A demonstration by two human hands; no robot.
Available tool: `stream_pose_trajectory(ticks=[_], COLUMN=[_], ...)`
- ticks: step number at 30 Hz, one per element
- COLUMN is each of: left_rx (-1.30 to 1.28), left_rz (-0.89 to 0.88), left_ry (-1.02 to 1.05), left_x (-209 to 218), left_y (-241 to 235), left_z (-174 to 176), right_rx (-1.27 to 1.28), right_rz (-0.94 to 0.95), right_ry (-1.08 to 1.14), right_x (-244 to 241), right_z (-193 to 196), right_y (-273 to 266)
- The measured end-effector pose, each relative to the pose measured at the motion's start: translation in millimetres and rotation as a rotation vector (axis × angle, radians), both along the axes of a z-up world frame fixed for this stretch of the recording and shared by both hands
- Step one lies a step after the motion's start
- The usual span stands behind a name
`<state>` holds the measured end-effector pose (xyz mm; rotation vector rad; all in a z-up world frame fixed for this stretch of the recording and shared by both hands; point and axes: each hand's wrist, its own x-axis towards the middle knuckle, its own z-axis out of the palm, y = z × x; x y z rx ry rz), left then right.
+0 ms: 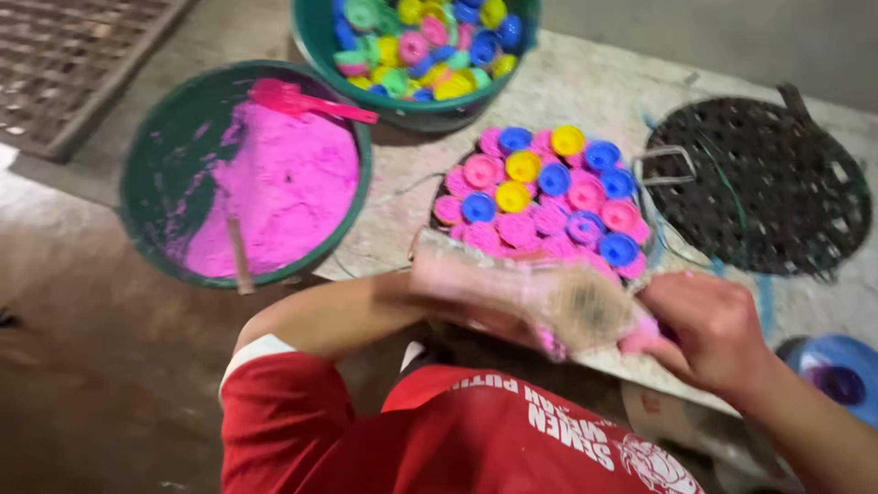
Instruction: The person scoops pink paste from a green basin using a wooden stick and a metal scoop, then presses the paste into small plastic molds arranged in a basket. The person repeatedly fills the molds and places them in a tray.
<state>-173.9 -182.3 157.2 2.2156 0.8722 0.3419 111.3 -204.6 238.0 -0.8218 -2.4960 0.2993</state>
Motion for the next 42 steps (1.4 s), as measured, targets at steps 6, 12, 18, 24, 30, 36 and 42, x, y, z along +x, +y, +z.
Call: stream_pose_trajectory(ticks=[6, 12, 18, 24, 30, 36, 42], left_rx=[-0.085, 0.133, 0.077, -0.735, -0.940, -0.082, 0.502], left_rz=[-0.207, -0.080, 0.212, 0.304, 0.332, 1.071, 1.240], left_ry=[-0.035, 0.125, -0.119, -0.765, -1.316, -1.158, -0.848], left_x=[-54, -150, -314, -471, -446, -488, -482], left_y=[-64, -88, -90, -76, -76, -66, -44], left_z=[44, 51, 2, 14, -19, -89, -120], right_rx=[-0.032, -0.861, -0.807, 0.430, 0.980, -0.263, -0.157], right_rz=[0.574, 0.695, 0.761, 0.457, 0.251, 0.123, 0.185], right_ry=[-0.144, -0.211, -0.030, -0.326, -0.187, -0.530, -0.956], right_x=[-80, -167, -252, -332, -449, -534, -554], right_z=[37, 8, -7, 46, 57, -58, -129], right_y=[23, 11, 28, 104, 144, 85, 72])
